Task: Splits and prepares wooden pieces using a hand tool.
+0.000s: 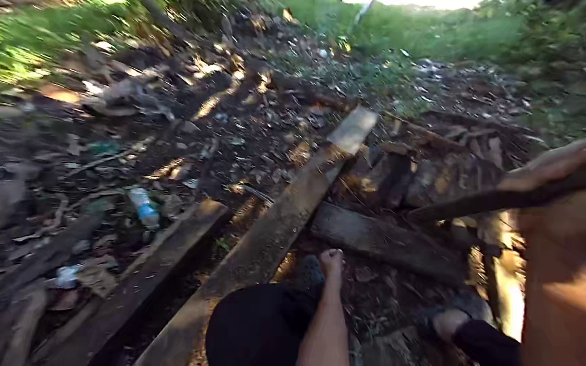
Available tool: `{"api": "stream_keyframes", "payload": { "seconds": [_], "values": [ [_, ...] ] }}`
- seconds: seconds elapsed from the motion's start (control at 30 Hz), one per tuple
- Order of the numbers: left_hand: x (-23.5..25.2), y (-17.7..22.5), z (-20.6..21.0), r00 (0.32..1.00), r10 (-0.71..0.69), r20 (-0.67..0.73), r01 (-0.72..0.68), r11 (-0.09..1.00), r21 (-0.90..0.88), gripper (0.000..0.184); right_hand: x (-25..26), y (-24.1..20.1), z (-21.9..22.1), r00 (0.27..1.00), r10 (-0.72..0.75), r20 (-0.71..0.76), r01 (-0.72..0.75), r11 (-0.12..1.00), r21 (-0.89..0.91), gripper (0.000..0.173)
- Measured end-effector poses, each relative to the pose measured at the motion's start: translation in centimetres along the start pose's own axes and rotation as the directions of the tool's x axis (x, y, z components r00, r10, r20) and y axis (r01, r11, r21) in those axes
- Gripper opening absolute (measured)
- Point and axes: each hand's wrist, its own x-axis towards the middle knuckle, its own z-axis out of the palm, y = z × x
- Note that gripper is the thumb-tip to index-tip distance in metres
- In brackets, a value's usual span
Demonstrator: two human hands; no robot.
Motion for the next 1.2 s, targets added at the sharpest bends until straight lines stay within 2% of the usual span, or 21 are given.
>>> {"api": "stream_keyframes", "payload": {
  "seconds": [0.07,0.1,0.13,0.17,0.2,0.27,0.43,0.5,0.6,0.67,0.73,0.8,0.87,0.9,0.93,0.97,1.0,1.03,1.1,1.13,1.2],
  "values": [
    [-0.5,0.2,0.0,1.0,-0.002,-0.007,0.002,1.0,-0.028,0.033,-7.0,4.7,0.9,0.956,0.287,-0.057,-0.293,0.943,-0.161,0.074],
    [-0.8,0.3,0.0,1.0,0.012,-0.017,-0.013,0.999,-0.035,0.033,-11.3,7.8,0.9,0.881,0.471,-0.035,-0.463,0.846,-0.264,0.082],
    [-1.1,0.4,0.0,0.999,0.022,-0.037,-0.024,0.999,-0.039,0.032,-15.1,10.7,0.7,0.766,0.643,-0.024,-0.605,0.708,-0.364,0.082],
    [-1.7,0.6,-0.2,0.999,0.029,-0.043,-0.031,0.999,-0.041,0.032,-18.1,12.8,0.7,0.662,0.749,-0.034,-0.688,0.589,-0.424,0.081],
    [-2.0,1.0,-0.4,0.998,0.036,-0.047,-0.039,0.998,-0.044,0.032,-19.7,14.0,1.0,0.618,0.785,-0.041,-0.713,0.536,-0.452,0.079],
    [-2.5,2.7,-0.3,0.998,0.032,-0.053,-0.036,0.998,-0.059,0.031,-19.3,13.7,1.6,0.621,0.783,-0.046,-0.704,0.531,-0.472,0.078],
    [-1.3,1.5,-1.3,0.998,0.027,-0.059,-0.033,0.995,-0.096,0.03,-14.1,7.0,1.2,0.537,0.842,-0.051,-0.792,0.482,-0.375,0.086],
    [-1.3,1.5,-1.3,0.997,0.037,-0.068,-0.043,0.995,-0.095,0.031,-11.9,3.9,1.1,0.577,0.813,-0.073,-0.793,0.537,-0.287,0.088],
    [-2.5,1.9,-0.8,0.998,0.028,-0.065,-0.032,0.997,-0.065,0.032,-7.6,-1.1,0.7,0.748,0.658,-0.081,-0.662,0.735,-0.148,0.096],
    [-1.8,1.4,-0.1,0.997,0.027,-0.07,-0.033,0.996,-0.082,0.032,-4.2,-4.4,0.2,0.869,0.493,-0.045,-0.495,0.864,-0.098,0.085],
    [-1.8,1.5,0.4,0.996,0.022,-0.084,-0.03,0.995,-0.094,0.028,-0.4,-6.2,0.2,0.961,0.275,-0.028,-0.276,0.961,-0.019,0.062],
    [-1.9,1.8,0.6,0.997,0.008,-0.081,-0.017,0.995,-0.101,0.027,3.9,-5.7,1.3,0.995,0.063,-0.08,-0.057,0.995,0.079,0.059],
    [-1.7,2.0,0.9,0.997,-0.011,-0.083,0.002,0.994,-0.112,0.027,5.0,-3.4,1.0,0.997,-0.057,-0.048,0.063,0.991,0.121,0.056],
    [-1.5,2.0,0.9,0.996,-0.019,-0.082,0.009,0.992,-0.126,0.027,3.3,-1.7,0.7,0.999,-0.042,-0.012,0.043,0.997,0.07,0.048],
    [-1.4,1.8,0.8,0.996,-0.023,-0.084,0.011,0.991,-0.134,0.027,0.3,0.2,0.6,1.0,0.018,0.011,-0.018,1.0,-0.012,0.047],
    [-1.3,1.6,0.5,0.996,-0.023,-0.088,0.011,0.991,-0.134,0.028,-3.4,2.6,0.9,0.991,0.137,0.012,-0.135,0.984,-0.12,0.053],
    [-1.3,1.5,0.1,0.996,-0.02,-0.09,0.008,0.992,-0.126,0.029,-7.8,5.6,1.1,0.954,0.3,-0.007,-0.294,0.93,-0.221,0.07],
    [-1.4,1.6,-0.1,0.996,-0.009,-0.09,-0.001,0.994,-0.112,0.029,-12.3,8.8,0.7,0.87,0.493,-0.004,-0.468,0.823,-0.321,0.078],
    [-2.2,1.7,-0.1,0.996,0.01,-0.091,-0.019,0.996,-0.092,0.027,-18.5,12.9,-0.3,0.652,0.756,-0.051,-0.691,0.565,-0.45,0.076],
    [-2.4,2.1,-0.3,0.996,0.028,-0.09,-0.036,0.996,-0.084,0.027,-19.3,13.4,-0.1,0.597,0.798,-0.082,-0.731,0.499,-0.466,0.074],
    [-2.8,3.1,-0.4,0.996,0.039,-0.083,-0.045,0.997,-0.07,0.027,-17.8,11.9,0.3,0.568,0.816,-0.107,-0.752,0.462,-0.469,0.075]
  ]
}}
